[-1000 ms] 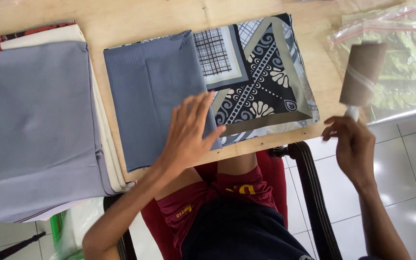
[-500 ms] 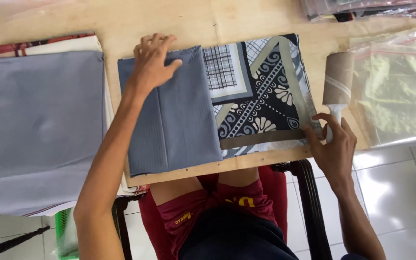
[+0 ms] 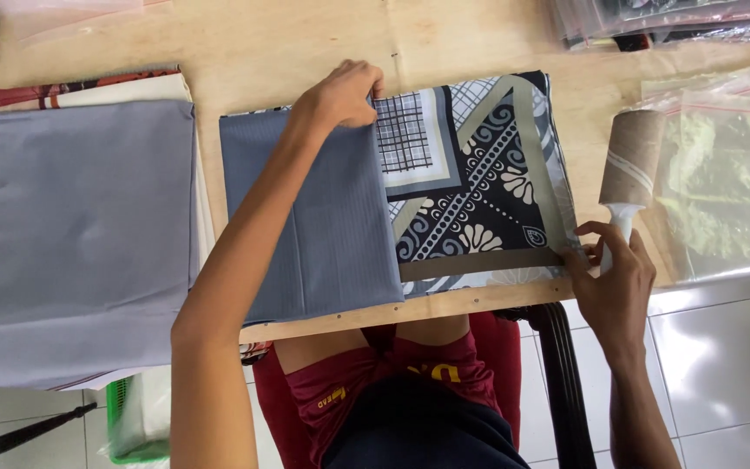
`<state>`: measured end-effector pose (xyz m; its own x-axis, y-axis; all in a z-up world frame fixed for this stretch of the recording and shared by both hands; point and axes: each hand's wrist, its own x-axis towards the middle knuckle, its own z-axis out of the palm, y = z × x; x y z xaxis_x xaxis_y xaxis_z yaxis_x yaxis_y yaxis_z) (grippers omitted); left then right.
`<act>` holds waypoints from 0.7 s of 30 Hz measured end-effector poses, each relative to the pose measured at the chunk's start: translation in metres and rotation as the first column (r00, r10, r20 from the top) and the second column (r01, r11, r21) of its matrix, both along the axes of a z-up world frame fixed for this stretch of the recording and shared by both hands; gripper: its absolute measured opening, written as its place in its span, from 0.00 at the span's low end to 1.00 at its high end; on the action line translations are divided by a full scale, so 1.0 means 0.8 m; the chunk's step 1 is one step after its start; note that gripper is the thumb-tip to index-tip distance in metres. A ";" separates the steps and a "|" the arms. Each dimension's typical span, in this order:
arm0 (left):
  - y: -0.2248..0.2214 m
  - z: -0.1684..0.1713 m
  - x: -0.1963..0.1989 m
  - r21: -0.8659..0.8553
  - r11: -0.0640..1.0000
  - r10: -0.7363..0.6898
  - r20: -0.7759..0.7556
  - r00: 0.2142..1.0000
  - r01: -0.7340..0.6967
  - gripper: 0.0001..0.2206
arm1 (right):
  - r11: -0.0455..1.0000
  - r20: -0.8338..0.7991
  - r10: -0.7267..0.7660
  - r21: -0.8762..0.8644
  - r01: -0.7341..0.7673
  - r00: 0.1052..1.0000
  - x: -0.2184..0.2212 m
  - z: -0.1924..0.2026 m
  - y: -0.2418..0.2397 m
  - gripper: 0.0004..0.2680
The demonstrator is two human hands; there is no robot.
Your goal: Using a lint roller to remove lint and debris from folded fabric pieces on a workstation table.
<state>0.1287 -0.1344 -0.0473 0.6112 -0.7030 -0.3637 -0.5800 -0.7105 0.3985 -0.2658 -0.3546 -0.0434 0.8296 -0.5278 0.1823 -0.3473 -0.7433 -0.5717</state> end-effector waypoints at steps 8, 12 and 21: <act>-0.015 0.000 0.011 -0.172 0.985 -0.048 -0.096 0.994 0.031 0.11 | 0.997 -0.007 -0.034 0.070 0.034 0.999 -0.013 0.016 -0.024 0.08; -0.031 0.002 0.010 -0.311 0.947 -0.103 -0.071 0.992 0.076 0.10 | 0.995 0.016 -0.079 0.059 0.077 0.997 -0.029 0.014 -0.051 0.10; -0.128 0.008 -0.009 0.006 0.988 -0.155 -0.039 0.987 0.155 0.20 | 0.974 0.023 -0.144 0.182 0.137 0.989 -0.036 0.031 -0.078 0.10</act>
<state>0.1216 -0.2367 -0.0410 0.4806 -0.7848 -0.3914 -0.6675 -0.6168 0.4171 -0.2947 -0.4167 -0.0187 0.7394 -0.6654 0.1024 -0.4180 -0.5729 -0.7050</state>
